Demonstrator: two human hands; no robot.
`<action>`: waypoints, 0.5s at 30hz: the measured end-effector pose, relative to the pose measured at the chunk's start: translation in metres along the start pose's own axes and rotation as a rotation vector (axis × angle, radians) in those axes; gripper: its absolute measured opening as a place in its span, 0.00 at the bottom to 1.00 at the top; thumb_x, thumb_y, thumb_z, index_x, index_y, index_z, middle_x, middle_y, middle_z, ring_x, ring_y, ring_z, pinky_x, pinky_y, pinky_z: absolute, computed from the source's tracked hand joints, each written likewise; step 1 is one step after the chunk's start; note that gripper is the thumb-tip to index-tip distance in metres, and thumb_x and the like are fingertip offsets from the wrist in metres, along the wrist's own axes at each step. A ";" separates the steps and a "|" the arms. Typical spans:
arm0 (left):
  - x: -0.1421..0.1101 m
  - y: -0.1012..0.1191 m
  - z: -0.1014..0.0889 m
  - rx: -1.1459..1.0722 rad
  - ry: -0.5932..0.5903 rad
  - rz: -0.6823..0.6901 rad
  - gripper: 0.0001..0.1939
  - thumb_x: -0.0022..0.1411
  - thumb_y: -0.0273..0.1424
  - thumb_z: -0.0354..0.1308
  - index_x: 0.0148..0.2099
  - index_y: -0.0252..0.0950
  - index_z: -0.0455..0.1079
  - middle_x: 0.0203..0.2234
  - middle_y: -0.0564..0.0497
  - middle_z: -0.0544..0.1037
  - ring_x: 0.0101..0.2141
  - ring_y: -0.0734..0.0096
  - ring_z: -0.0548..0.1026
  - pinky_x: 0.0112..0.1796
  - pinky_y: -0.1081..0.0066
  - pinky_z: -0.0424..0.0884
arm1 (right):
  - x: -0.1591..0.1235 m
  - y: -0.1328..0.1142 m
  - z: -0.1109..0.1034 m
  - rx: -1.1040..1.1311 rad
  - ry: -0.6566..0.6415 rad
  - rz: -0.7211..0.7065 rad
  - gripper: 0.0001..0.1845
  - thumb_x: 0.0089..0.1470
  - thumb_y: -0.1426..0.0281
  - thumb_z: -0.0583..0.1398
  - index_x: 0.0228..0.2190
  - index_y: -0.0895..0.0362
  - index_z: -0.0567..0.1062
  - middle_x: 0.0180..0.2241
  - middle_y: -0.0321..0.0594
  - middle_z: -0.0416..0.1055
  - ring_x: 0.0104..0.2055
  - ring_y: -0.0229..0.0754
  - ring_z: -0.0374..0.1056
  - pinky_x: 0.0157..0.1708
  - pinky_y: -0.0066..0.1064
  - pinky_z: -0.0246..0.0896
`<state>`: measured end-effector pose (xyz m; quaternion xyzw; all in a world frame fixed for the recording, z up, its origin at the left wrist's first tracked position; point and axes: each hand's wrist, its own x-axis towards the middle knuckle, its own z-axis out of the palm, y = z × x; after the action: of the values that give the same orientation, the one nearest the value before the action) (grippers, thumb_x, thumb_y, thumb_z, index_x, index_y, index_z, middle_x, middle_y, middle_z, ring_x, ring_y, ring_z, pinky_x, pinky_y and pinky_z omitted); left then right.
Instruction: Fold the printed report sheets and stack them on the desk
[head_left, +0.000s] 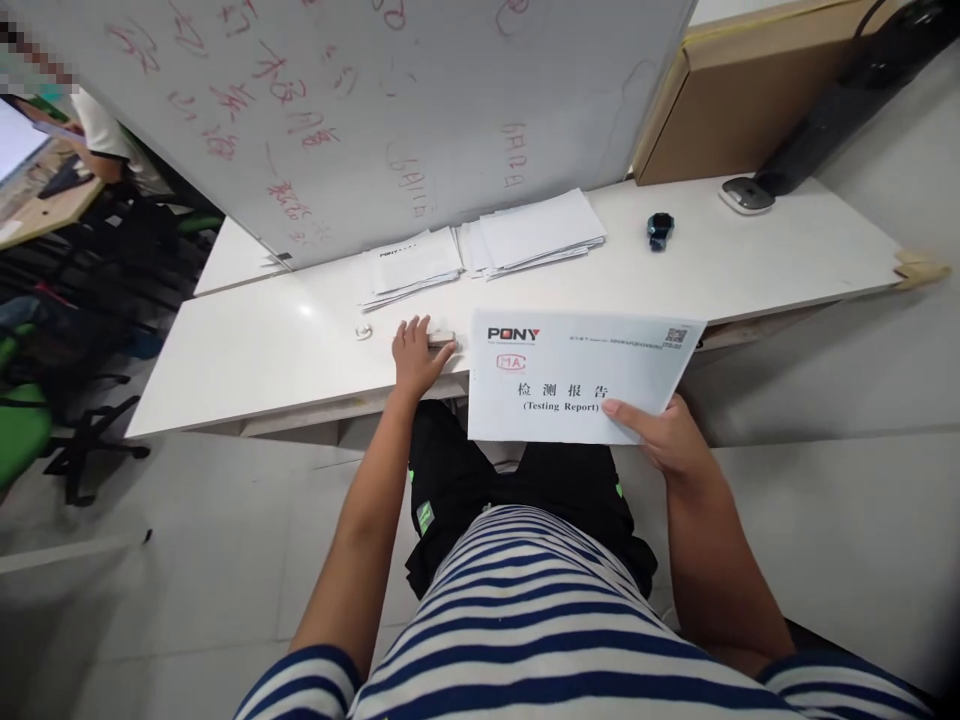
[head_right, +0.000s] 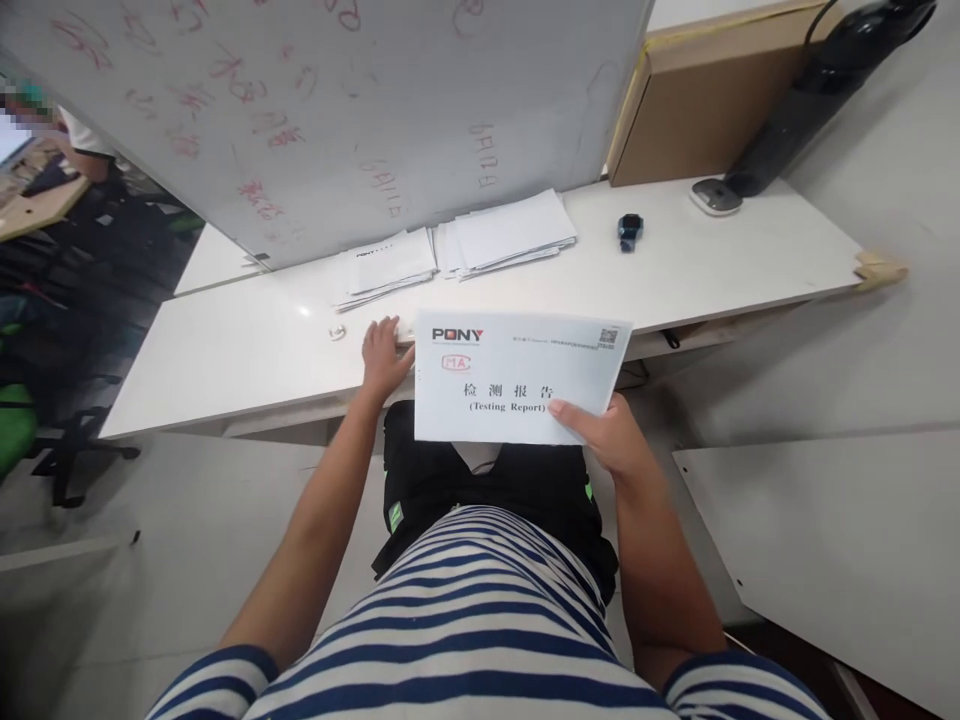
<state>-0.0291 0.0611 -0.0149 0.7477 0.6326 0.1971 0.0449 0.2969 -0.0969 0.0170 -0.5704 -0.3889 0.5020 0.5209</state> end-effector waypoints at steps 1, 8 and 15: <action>-0.001 -0.001 0.007 0.003 -0.005 0.006 0.31 0.61 0.47 0.51 0.62 0.38 0.56 0.60 0.40 0.60 0.62 0.52 0.52 0.60 0.52 0.49 | 0.000 0.001 -0.001 -0.001 -0.010 0.006 0.25 0.40 0.60 0.70 0.42 0.55 0.76 0.43 0.44 0.76 0.49 0.54 0.70 0.45 0.42 0.70; -0.002 -0.006 0.017 0.002 0.003 0.002 0.24 0.62 0.40 0.51 0.59 0.38 0.60 0.57 0.40 0.62 0.59 0.55 0.57 0.58 0.56 0.54 | 0.002 0.003 -0.003 -0.012 -0.017 -0.005 0.25 0.40 0.59 0.69 0.41 0.55 0.76 0.44 0.44 0.76 0.49 0.52 0.70 0.45 0.41 0.70; -0.002 -0.004 0.017 -0.003 0.002 -0.011 0.24 0.62 0.40 0.51 0.58 0.39 0.60 0.56 0.41 0.64 0.58 0.55 0.58 0.58 0.56 0.54 | 0.002 0.010 -0.004 -0.018 -0.006 -0.018 0.26 0.40 0.59 0.70 0.41 0.56 0.76 0.43 0.44 0.76 0.48 0.53 0.70 0.45 0.42 0.70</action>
<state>-0.0276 0.0628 -0.0323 0.7440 0.6363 0.1987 0.0463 0.3010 -0.0972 0.0066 -0.5700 -0.4001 0.4956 0.5191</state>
